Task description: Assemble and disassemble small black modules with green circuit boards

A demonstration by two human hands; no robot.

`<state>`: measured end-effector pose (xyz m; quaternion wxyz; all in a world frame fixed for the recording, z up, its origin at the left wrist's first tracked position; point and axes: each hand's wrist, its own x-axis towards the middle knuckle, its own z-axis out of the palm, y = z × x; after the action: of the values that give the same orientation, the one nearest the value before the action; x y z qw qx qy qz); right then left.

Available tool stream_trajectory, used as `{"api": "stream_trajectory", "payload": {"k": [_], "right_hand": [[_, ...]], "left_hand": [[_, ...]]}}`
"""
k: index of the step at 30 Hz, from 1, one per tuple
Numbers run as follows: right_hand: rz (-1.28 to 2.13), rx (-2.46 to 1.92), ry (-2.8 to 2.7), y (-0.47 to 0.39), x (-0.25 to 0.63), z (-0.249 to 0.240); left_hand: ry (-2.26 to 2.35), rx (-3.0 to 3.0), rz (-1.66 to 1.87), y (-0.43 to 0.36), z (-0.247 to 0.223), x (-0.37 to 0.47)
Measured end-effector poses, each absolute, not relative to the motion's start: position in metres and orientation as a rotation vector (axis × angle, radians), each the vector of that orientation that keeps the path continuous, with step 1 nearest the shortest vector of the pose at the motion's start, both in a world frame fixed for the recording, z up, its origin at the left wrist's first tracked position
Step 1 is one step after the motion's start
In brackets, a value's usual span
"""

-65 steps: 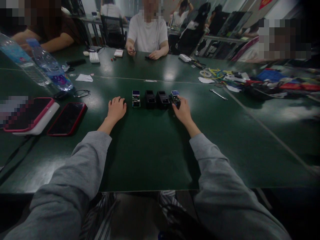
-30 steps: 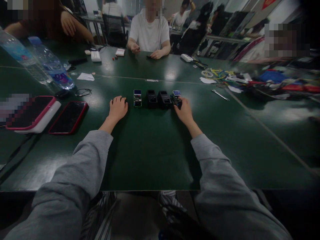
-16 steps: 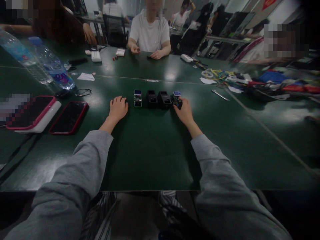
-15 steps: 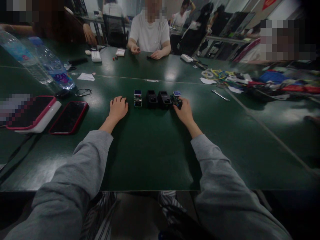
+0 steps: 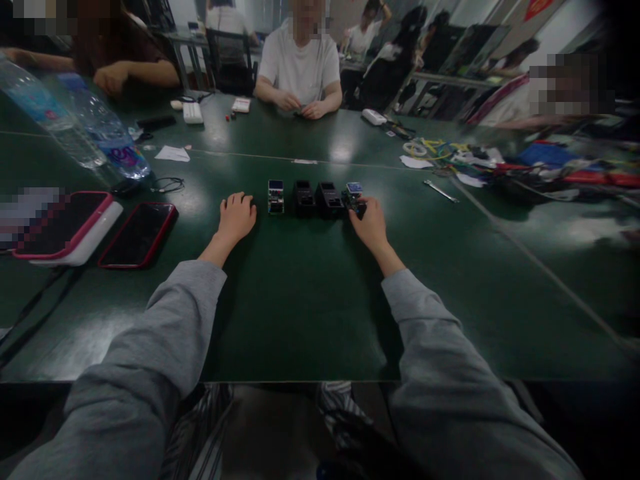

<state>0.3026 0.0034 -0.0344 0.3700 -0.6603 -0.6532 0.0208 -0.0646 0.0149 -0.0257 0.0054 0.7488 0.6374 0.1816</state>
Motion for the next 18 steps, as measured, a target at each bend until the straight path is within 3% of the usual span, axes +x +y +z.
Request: {"api": "stream_trajectory", "payload": {"k": [11, 18], "right_hand": [[0.049, -1.757, -1.559, -0.02, 0.307, -0.028], [0.18, -1.751, -1.578, -0.133, 0.375, -0.026]], "left_hand": [[1.982, 2.354, 0.58, 0.015, -0.027, -0.066], [1.974, 2.356, 0.589, 0.015, -0.028, -0.066]]}}
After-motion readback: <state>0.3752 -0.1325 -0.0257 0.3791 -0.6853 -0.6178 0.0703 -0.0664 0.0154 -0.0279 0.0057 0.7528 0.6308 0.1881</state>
